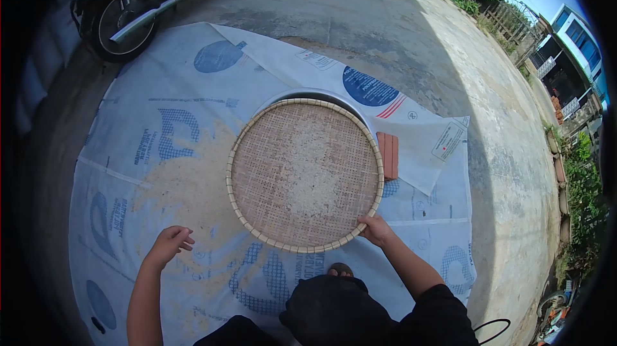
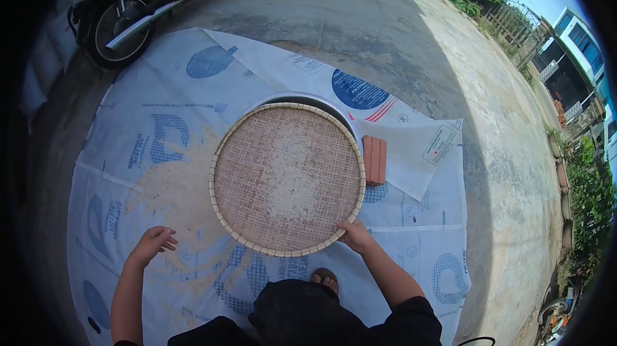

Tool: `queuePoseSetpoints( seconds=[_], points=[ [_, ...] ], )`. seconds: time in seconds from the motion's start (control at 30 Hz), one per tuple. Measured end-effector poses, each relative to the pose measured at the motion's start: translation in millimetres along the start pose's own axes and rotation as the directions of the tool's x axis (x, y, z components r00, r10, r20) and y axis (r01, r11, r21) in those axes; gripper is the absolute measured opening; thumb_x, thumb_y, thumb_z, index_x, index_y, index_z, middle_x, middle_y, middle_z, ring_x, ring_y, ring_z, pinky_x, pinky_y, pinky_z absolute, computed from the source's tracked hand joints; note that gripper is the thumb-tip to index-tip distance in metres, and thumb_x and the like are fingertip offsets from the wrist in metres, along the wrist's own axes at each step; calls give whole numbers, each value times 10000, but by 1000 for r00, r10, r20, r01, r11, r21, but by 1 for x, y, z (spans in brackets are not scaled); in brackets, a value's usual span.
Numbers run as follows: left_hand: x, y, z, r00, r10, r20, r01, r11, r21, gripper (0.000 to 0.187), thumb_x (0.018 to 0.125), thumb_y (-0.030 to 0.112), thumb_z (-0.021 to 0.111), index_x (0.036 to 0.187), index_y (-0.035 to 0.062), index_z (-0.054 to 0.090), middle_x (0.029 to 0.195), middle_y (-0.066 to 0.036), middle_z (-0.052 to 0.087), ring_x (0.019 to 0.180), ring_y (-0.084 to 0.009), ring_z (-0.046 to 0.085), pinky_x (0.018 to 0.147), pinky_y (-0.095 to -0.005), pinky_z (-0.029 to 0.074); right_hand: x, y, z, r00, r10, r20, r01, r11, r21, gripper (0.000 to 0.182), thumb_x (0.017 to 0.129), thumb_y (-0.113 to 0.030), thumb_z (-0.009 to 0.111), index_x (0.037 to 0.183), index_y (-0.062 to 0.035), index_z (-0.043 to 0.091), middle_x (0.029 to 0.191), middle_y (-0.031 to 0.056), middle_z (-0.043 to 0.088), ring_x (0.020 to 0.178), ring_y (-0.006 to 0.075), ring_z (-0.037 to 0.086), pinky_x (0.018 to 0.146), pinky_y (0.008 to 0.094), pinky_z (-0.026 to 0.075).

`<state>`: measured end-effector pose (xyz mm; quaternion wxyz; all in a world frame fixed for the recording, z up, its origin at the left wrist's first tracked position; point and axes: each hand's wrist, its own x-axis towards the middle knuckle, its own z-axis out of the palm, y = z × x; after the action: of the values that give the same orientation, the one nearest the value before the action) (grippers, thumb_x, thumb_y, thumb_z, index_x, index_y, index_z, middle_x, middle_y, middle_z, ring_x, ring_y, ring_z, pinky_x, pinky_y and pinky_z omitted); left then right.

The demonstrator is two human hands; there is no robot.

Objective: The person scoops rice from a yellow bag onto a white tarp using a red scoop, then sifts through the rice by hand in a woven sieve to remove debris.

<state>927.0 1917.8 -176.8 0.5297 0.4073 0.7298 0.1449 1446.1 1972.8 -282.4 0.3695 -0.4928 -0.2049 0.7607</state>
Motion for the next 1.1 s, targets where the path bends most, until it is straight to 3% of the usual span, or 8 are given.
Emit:
queuePoseSetpoints(
  seconds=[0.23,0.33,0.4,0.5,0.63,0.77,0.97,1.1],
  points=[
    [-17,10,32,983,-13,-184,-34,969,-247,624,881,485,460,1330,76,317,1219,-148,492,1072,-259,523,856,-421,430,19,-9,48,972,-59,228,73,996,-52,476,809,-34,518,1259,28,374,1226,174,483,1097,312,510,936,448,421],
    [-28,-2,49,949,-154,-274,21,901,-433,674,871,479,483,1368,95,239,1275,-186,431,1125,-293,483,924,-491,389,17,-22,77,947,-8,321,38,995,-87,459,806,-35,529,1245,15,406,1212,151,501,1094,289,514,939,435,417],
    [-31,-20,54,981,71,-179,-188,543,-819,640,863,363,523,1349,41,259,1254,-218,440,1126,-324,481,960,-500,369,11,-27,97,910,16,415,44,990,-135,455,813,-50,533,1248,2,412,1199,136,513,1090,273,517,932,428,422],
    [-17,-66,64,946,205,-250,-310,364,-878,585,808,174,533,1302,-31,296,1235,-229,451,1120,-341,482,963,-472,384,1,-43,121,901,90,424,52,949,-310,435,833,-100,545,1238,1,420,1185,136,519,1073,270,526,920,425,431],
    [-39,-82,84,923,163,-348,-378,223,-899,570,731,50,492,1260,-79,323,1211,-222,471,1103,-343,492,960,-446,400,-13,-56,149,901,141,410,50,906,-421,402,862,-169,545,1210,0,438,1137,135,541,1025,255,553,890,419,451],
    [-62,-104,88,934,117,-337,-349,104,-931,551,693,19,479,1219,-92,358,1153,-208,507,1054,-323,521,952,-441,404,-13,-49,170,958,37,285,142,802,-581,387,885,-238,530,1177,5,453,1033,128,583,890,245,601,839,415,477],
    [-87,-116,96,929,25,-370,-370,12,-929,457,691,-2,476,1134,-94,418,1068,-196,534,998,-311,544,890,-430,450,-39,-61,181,977,-77,199,198,671,-715,544,885,-318,517,1312,-35,335,1069,112,575,843,180,615,613,275,459],
    [-84,-126,97,923,-63,-379,-378,26,-925,326,690,-12,491,1011,-66,462,961,-157,534,898,-282,556,832,-423,484,-65,-89,173,928,-305,215,324,373,-869,586,875,-251,543,1340,-12,277,1042,148,565,728,177,618,570,270,469]
  ],
)
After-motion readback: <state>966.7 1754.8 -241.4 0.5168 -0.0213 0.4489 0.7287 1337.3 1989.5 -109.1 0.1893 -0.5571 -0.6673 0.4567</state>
